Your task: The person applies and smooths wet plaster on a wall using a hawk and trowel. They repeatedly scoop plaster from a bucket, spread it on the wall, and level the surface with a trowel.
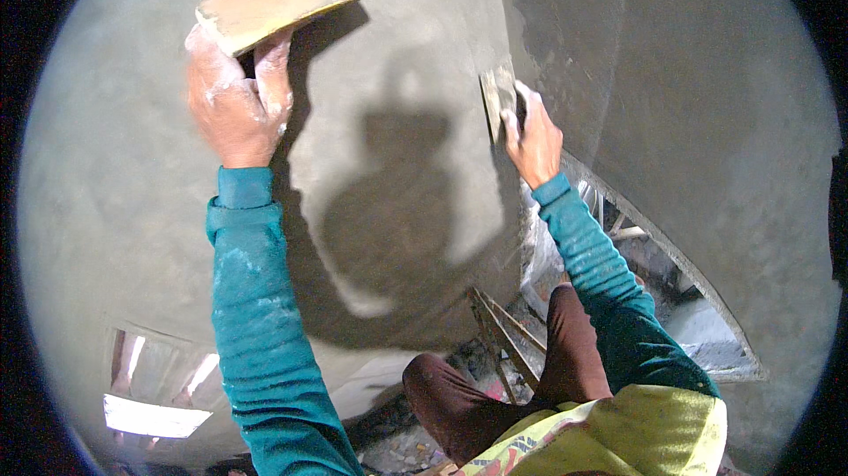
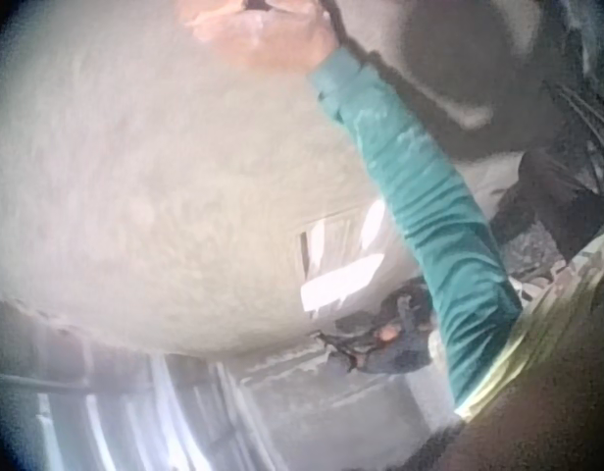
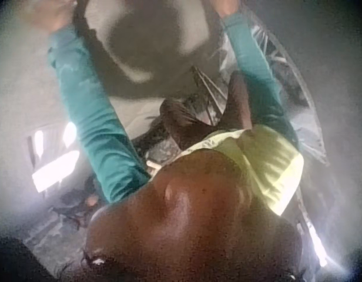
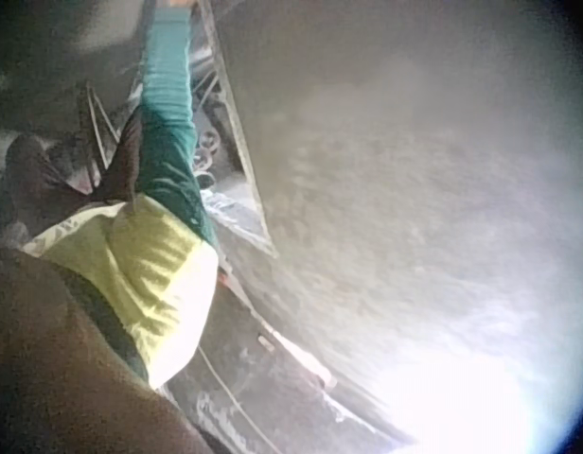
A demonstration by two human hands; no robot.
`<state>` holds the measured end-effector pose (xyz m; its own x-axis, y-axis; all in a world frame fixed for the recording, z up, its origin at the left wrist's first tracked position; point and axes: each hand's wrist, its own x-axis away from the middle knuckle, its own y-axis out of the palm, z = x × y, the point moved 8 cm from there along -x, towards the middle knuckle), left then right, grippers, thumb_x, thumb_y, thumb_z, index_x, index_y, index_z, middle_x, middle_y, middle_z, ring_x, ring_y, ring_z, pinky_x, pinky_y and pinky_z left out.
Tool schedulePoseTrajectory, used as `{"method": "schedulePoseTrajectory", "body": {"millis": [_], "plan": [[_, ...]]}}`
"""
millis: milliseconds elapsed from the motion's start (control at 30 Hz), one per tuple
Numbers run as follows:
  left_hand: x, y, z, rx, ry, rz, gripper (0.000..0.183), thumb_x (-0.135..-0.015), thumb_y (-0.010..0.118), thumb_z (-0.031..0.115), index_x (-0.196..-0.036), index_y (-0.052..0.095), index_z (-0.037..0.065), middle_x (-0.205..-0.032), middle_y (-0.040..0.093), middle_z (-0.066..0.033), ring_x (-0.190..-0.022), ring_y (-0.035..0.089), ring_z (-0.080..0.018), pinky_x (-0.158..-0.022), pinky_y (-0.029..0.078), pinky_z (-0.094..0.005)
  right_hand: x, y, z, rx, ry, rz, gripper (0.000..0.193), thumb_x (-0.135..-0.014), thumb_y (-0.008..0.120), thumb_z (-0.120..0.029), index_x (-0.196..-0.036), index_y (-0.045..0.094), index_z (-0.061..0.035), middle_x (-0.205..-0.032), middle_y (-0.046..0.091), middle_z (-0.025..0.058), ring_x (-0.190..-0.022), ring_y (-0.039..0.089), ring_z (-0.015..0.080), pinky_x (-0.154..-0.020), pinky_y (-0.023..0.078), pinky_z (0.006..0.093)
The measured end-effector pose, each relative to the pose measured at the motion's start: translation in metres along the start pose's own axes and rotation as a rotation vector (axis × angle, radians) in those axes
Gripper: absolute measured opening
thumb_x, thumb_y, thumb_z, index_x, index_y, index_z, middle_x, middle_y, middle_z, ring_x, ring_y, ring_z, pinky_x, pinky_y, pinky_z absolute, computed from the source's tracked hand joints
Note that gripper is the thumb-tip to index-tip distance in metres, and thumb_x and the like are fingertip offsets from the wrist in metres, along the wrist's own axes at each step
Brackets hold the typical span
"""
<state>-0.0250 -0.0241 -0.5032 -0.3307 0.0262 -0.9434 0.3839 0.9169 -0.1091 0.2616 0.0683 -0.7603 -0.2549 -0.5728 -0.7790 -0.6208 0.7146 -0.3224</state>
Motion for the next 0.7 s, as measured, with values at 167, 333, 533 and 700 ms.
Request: {"method": "schedulePoseTrajectory", "body": {"millis": [167, 333, 533, 700], "plan": [[-0.001, 0.003, 0.003, 0.02, 0.003, 0.017, 0.054, -0.092, 0.072, 0.02, -0.135, 0.051, -0.004, -0.118, 0.066, -0.0242, -0.103, 0.069, -0.0408, -0.088, 0.054, -0.0449, -0.028, -0.031, -0.022, -0.024, -0.147, 0.135, 0.049, -0.098, 0.063, -0.023, -0.142, 0.05, -0.0079, -0.13, 0.065, 0.0205, -0.109, 0.068, 0.0409, -0.087, 0.057, 0.0471], [-0.003, 0.001, 0.001, 0.014, -0.004, 0.008, 0.057, -0.091, 0.072, 0.02, -0.137, 0.049, -0.004, -0.118, 0.066, -0.0244, -0.104, 0.068, -0.0422, -0.089, 0.054, -0.0452, -0.124, -0.064, -0.087, 0.014, -0.272, 0.288, 0.048, -0.094, 0.066, -0.022, -0.138, 0.052, -0.0089, -0.123, 0.067, 0.02, -0.105, 0.069, 0.0397, -0.083, 0.058, 0.0475], [0.002, 0.005, -0.003, 0.044, -0.046, -0.012, 0.057, -0.094, 0.071, 0.023, -0.139, 0.047, -0.003, -0.116, 0.067, -0.0238, -0.103, 0.07, -0.0376, -0.085, 0.055, -0.044, -0.152, -0.059, -0.101, 0.107, -0.281, 0.326, 0.048, -0.092, 0.071, -0.026, -0.136, 0.056, -0.0124, -0.112, 0.071, 0.0207, -0.099, 0.07, 0.0403, -0.081, 0.057, 0.0484], [-0.001, -0.002, 0.004, -0.041, 0.129, 0.05, 0.053, -0.096, 0.069, 0.021, -0.138, 0.046, -0.001, -0.112, 0.068, -0.0214, -0.085, 0.073, -0.0278, -0.067, 0.06, -0.0376, -0.09, -0.022, -0.062, 0.09, -0.26, 0.291, 0.047, -0.094, 0.065, -0.018, -0.138, 0.055, -0.007, -0.108, 0.067, 0.0207, -0.093, 0.068, 0.0415, -0.077, 0.058, 0.0495]]}}
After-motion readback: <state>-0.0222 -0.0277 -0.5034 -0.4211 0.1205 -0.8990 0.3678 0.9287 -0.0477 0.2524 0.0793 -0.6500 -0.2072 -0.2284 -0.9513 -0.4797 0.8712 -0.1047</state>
